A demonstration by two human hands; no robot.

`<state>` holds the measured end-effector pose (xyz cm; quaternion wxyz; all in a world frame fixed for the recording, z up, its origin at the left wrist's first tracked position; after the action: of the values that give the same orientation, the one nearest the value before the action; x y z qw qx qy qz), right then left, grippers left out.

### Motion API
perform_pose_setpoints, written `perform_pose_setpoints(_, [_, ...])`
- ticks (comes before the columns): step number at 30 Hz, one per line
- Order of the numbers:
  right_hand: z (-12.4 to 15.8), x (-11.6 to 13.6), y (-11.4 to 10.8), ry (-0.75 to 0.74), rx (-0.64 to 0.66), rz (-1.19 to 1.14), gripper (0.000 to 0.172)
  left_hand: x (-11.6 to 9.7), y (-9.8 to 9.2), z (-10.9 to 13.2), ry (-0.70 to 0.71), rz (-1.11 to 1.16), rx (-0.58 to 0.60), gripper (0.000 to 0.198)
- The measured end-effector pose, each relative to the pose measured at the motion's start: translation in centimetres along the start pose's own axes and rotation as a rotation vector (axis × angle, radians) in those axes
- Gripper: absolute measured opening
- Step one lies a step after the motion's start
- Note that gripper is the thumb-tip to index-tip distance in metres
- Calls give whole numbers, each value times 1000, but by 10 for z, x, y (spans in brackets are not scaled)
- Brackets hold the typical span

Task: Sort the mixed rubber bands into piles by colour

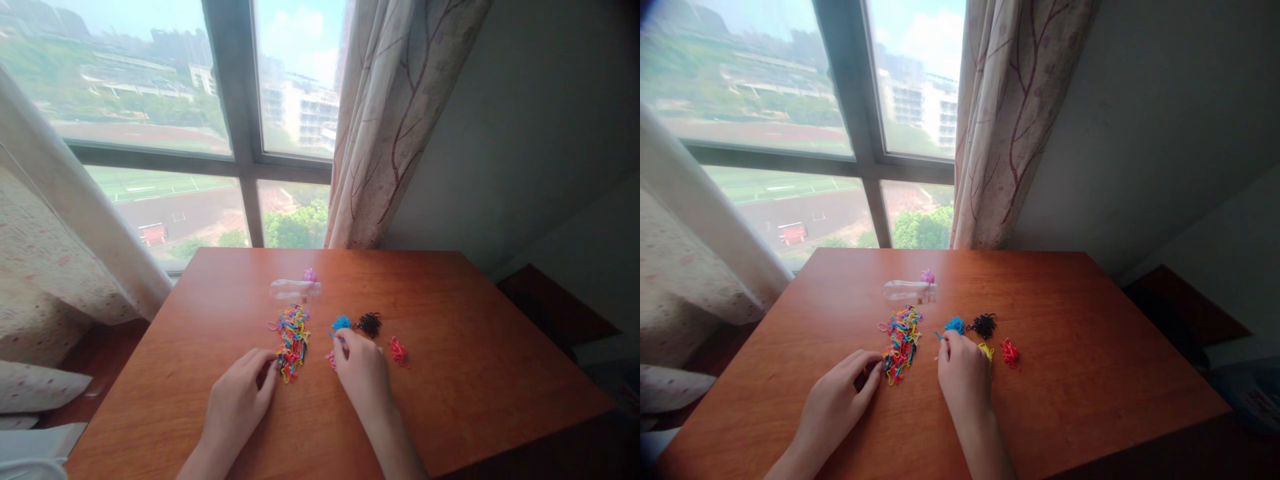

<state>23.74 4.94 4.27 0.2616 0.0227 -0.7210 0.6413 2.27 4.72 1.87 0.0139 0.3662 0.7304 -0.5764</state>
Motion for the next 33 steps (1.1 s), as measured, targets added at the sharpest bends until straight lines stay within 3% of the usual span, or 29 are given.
perform_pose_setpoints(5, [-28, -15, -8, 85, -43, 140, 16, 0, 0, 0, 15, 5, -15, 16])
perform_pose_setpoints(11, [-30, -19, -5, 82, -34, 128, 18, 0, 1, 1, 13, 0, -5, 16])
perform_pose_setpoints(17, [-4, -18, -2, -6, -33, -27, 20, -1, -1, 1, 18, 19, -10, 16])
perform_pose_setpoints(24, [42, -14, 18, -166, -2, -186, 25, -4, 0, 0, 33, 3, 58, 15])
perform_pose_setpoints(33, [66, -7, 35, -188, 50, -202, 24, -2, 4, 2, 35, -25, 74, 11])
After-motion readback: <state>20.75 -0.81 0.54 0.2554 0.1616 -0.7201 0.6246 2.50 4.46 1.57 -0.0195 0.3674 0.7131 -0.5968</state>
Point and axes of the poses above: each hand's wrist, its own z-axis away from the middle knuckle, its own y-axis out of the palm, x = y × z, the point moved 5 cm from there along -z, towards the middle knuckle, and after that the axes turned 15 degrees about y, right-handed, at the moved point
